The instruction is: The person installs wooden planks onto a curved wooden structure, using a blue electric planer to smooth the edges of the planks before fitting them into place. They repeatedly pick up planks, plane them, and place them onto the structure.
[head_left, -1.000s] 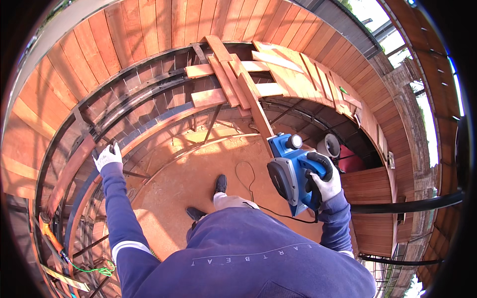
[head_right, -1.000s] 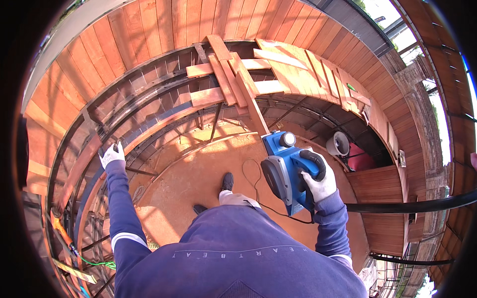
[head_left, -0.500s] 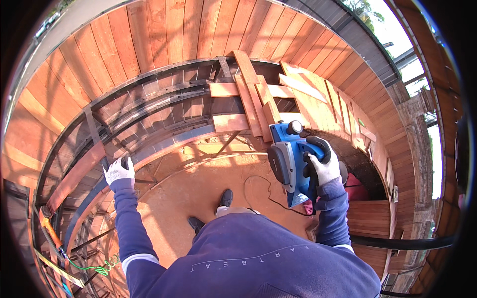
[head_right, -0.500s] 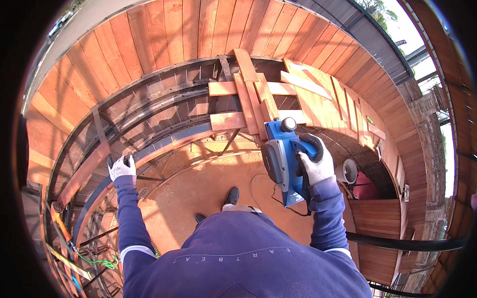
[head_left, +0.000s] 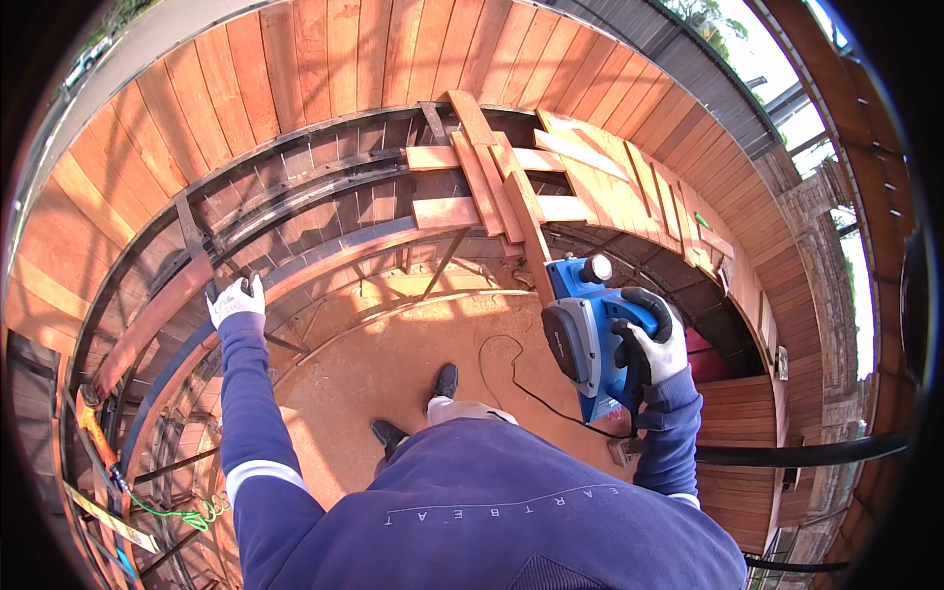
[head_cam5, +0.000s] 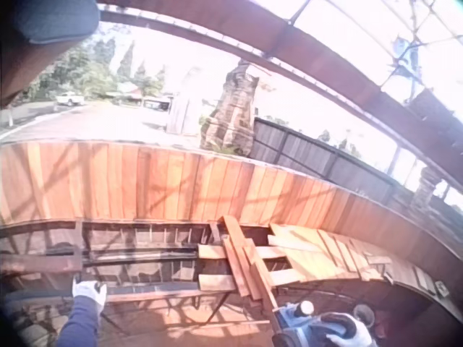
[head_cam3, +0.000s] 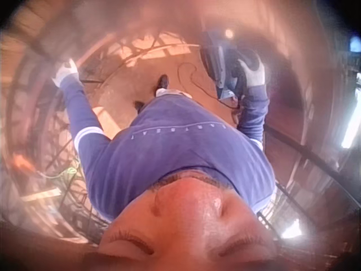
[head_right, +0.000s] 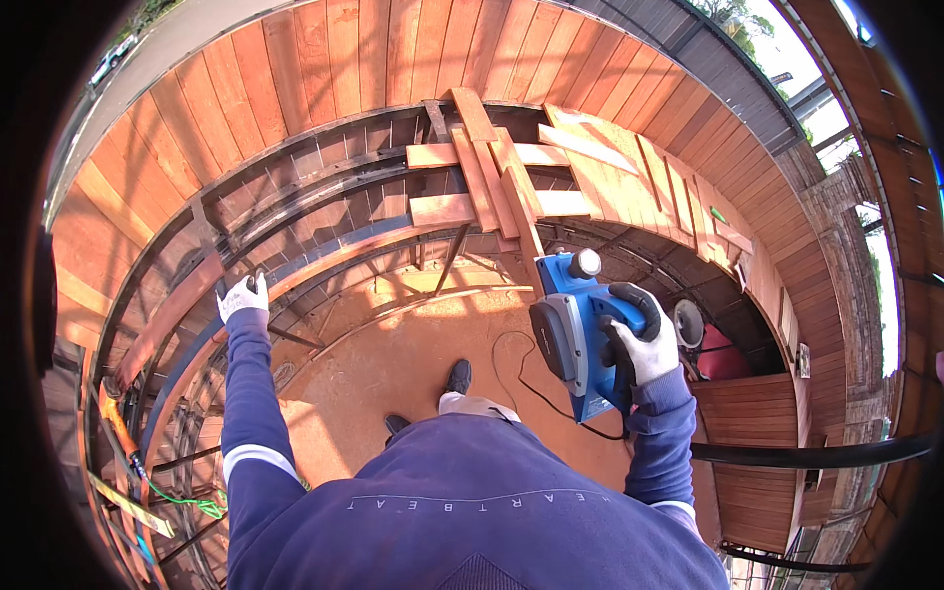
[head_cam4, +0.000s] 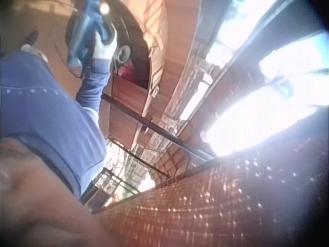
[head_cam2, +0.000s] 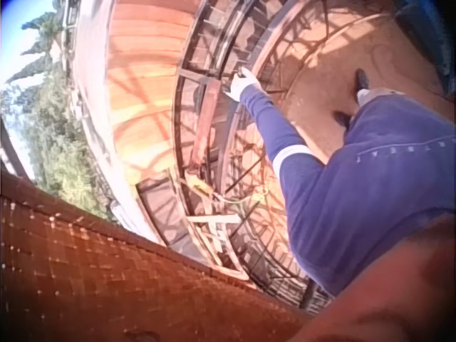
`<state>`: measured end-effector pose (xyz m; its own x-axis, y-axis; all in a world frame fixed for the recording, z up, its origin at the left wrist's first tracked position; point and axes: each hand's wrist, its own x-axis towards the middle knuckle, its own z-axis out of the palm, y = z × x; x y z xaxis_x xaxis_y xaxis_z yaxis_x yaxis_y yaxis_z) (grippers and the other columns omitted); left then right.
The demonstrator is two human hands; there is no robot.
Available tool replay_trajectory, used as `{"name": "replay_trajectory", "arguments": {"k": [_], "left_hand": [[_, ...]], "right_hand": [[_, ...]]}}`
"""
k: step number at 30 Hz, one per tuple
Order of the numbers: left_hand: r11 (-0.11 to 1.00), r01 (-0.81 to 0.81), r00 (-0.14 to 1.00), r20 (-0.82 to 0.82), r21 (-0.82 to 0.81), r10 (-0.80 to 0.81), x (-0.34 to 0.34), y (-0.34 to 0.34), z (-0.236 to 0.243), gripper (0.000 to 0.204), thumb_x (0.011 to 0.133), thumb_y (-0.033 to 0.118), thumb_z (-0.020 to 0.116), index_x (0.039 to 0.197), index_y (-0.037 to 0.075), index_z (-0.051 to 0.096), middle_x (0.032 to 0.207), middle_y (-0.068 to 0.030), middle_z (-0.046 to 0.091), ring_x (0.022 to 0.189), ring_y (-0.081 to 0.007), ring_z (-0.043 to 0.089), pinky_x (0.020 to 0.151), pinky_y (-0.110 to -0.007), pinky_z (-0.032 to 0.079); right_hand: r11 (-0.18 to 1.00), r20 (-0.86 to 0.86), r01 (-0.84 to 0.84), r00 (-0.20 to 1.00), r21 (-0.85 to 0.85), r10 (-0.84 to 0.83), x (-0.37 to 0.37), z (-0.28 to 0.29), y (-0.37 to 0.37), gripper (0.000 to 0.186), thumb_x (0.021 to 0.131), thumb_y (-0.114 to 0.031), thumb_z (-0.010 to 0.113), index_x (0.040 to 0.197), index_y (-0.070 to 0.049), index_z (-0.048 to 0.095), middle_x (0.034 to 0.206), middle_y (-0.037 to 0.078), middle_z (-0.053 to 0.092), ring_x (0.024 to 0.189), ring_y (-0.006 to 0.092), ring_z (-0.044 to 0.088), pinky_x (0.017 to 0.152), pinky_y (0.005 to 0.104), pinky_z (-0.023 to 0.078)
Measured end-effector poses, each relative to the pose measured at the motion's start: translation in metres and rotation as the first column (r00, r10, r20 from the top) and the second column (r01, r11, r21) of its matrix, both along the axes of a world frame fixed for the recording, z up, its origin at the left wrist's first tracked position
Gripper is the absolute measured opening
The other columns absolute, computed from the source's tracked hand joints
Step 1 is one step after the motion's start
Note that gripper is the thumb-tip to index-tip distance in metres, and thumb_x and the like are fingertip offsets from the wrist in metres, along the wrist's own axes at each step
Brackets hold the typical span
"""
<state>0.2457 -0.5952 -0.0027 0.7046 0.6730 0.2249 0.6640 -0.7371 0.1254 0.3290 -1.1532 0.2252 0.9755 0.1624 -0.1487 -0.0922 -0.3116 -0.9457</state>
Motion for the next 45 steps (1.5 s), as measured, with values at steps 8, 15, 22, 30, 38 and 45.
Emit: {"name": "replay_trajectory", "arguments": {"k": [8,15,22,30,38,45], "left_hand": [[0.999,-0.029,1.000,-0.004,-0.036,0.029,0.000,0.012,-0.020,0.049,0.094,0.051,0.043,0.096,0.013,0.074,0.093,-0.0142,0.072,0.090,-0.0300,0.068,0.109,-0.044,0.033],[0.999,-0.037,0.999,-0.024,-0.040,0.036,0.002,0.007,-0.012,0.048,0.094,0.050,0.044,0.095,0.012,0.074,0.091,-0.0137,0.072,0.087,-0.0297,0.068,0.109,-0.044,0.033],[0.996,-0.077,0.997,-0.015,-0.034,0.077,0.001,0.006,-0.016,0.045,0.091,0.047,0.052,0.099,0.008,0.074,0.095,-0.0130,0.073,0.093,-0.0273,0.068,0.106,-0.043,0.037],[0.996,-0.089,0.995,-0.040,-0.028,0.088,0.000,0.003,-0.015,0.041,0.090,0.043,0.055,0.102,0.008,0.072,0.099,-0.0114,0.072,0.095,-0.0264,0.067,0.104,-0.045,0.038],[0.999,-0.040,0.999,0.036,0.015,0.040,-0.001,0.004,-0.017,0.036,0.089,0.040,0.057,0.098,0.009,0.073,0.092,-0.0120,0.072,0.090,-0.0274,0.067,0.103,-0.044,0.039],[0.998,-0.053,0.998,0.046,0.024,0.051,0.002,0.004,-0.015,0.036,0.088,0.042,0.056,0.091,0.010,0.073,0.087,-0.0109,0.072,0.084,-0.0284,0.068,0.099,-0.043,0.041]], "right_hand": [[0.996,-0.026,0.029,0.999,-0.087,-0.031,-0.081,-0.002,-0.039,0.045,0.084,0.008,0.059,0.127,-0.002,0.053,0.119,0.009,0.059,0.089,0.0131,0.063,0.068,0.0249,0.054],[0.996,0.008,0.026,1.000,-0.085,-0.026,-0.051,-0.015,-0.020,0.044,0.084,0.010,0.056,0.126,-0.003,0.053,0.115,0.008,0.059,0.086,0.0126,0.062,0.066,0.0245,0.054],[0.995,0.048,-0.020,0.999,-0.095,0.025,0.028,-0.019,0.022,0.043,0.085,0.012,0.055,0.125,-0.002,0.053,0.115,0.009,0.059,0.085,0.0122,0.062,0.064,0.0247,0.054],[0.998,0.030,-0.017,0.999,-0.056,0.018,0.137,-0.025,0.083,0.037,0.087,0.004,0.061,0.122,-0.003,0.055,0.096,0.010,0.063,0.068,0.0123,0.061,0.052,0.0258,0.052],[0.998,0.041,-0.023,0.999,-0.052,0.025,0.287,-0.035,0.149,0.039,0.085,-0.014,0.071,0.120,-0.003,0.058,0.081,0.011,0.066,0.052,0.0182,0.060,0.049,0.0330,0.053],[0.998,0.207,0.047,0.977,0.041,-0.054,0.301,0.026,0.109,0.041,0.085,-0.018,0.073,0.119,-0.002,0.059,0.085,0.011,0.068,0.056,0.0173,0.062,0.051,0.0319,0.053]]}}
